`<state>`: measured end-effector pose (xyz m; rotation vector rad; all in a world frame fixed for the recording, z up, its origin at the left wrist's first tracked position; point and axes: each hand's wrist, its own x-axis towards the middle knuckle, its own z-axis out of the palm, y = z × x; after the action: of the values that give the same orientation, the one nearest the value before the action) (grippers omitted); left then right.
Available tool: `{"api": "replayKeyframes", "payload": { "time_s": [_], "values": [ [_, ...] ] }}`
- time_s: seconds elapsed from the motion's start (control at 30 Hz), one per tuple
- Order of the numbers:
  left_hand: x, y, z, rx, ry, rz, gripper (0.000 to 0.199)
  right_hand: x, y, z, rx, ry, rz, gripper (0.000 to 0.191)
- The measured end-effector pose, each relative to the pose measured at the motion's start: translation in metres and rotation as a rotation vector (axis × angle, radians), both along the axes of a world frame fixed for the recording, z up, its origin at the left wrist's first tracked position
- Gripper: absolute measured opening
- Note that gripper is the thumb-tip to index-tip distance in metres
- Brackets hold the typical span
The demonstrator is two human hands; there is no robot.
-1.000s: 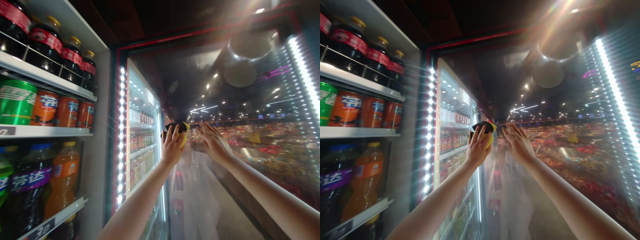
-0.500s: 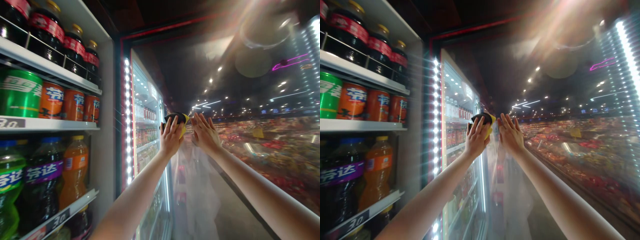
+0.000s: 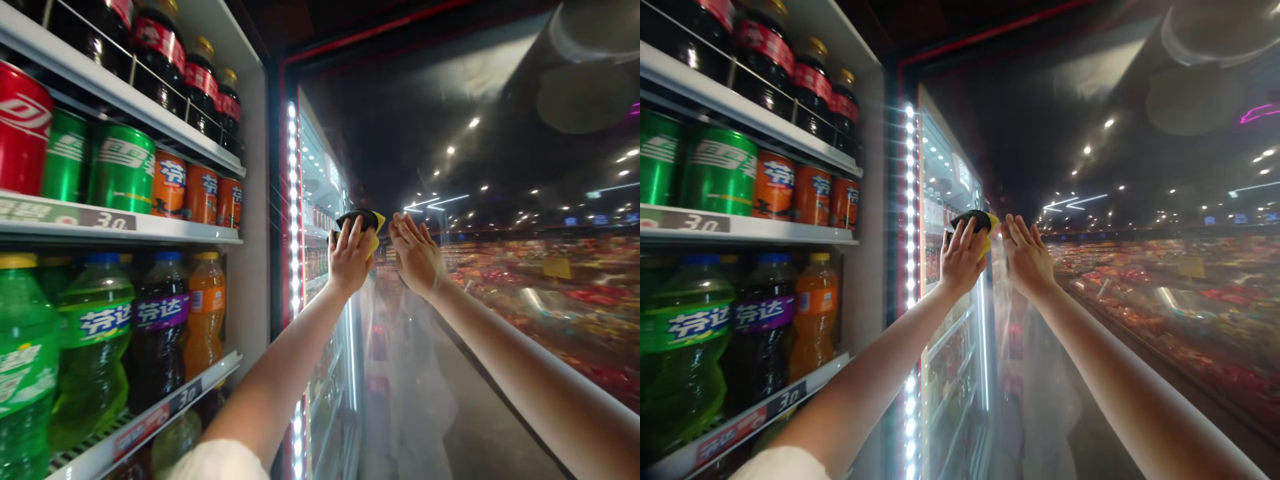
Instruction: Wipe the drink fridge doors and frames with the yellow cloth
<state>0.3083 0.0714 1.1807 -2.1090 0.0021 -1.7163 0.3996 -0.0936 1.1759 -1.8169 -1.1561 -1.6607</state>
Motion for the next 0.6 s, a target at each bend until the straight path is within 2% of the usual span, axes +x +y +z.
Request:
{"api": "replayKeyframes", "payload": {
  "time_s": [0.07,0.1,0.13,0.2,0.27,0.33,0.43,0.5,0.57,0.6],
  "values": [
    [-0.002,0.005,0.016,-0.101,-0.05,0.009,0.059,-0.003,0.007,0.001,-0.001,-0.021,-0.009,0.064],
    [-0.003,0.008,0.018,-0.161,-0.08,0.013,0.058,-0.004,0.009,-0.001,-0.002,-0.029,-0.017,0.063],
    [-0.005,0.012,0.015,-0.218,-0.111,0.018,0.058,-0.005,0.011,-0.004,-0.005,-0.036,-0.026,0.063],
    [-0.007,0.018,-0.002,-0.281,-0.156,0.035,0.058,-0.005,0.012,-0.011,-0.01,-0.051,-0.039,0.063],
    [-0.007,0.021,-0.02,-0.244,-0.154,0.055,0.059,-0.006,0.014,-0.016,-0.021,-0.07,-0.041,0.063],
    [-0.007,0.025,-0.025,-0.148,-0.121,0.061,0.059,-0.008,0.016,-0.017,-0.033,-0.084,-0.041,0.064],
    [-0.011,0.037,-0.002,-0.03,-0.112,0.031,0.056,-0.014,0.021,-0.011,-0.05,-0.094,-0.044,0.063],
    [-0.016,0.049,0.014,-0.016,-0.142,0.011,0.055,-0.017,0.024,-0.009,-0.055,-0.095,-0.047,0.06],
    [-0.023,0.061,0.011,-0.05,-0.172,0.009,0.054,-0.017,0.024,-0.013,-0.051,-0.092,-0.047,0.059],
    [-0.026,0.066,0.001,-0.074,-0.18,0.014,0.053,-0.015,0.024,-0.017,-0.046,-0.09,-0.049,0.059]
  ]
}}
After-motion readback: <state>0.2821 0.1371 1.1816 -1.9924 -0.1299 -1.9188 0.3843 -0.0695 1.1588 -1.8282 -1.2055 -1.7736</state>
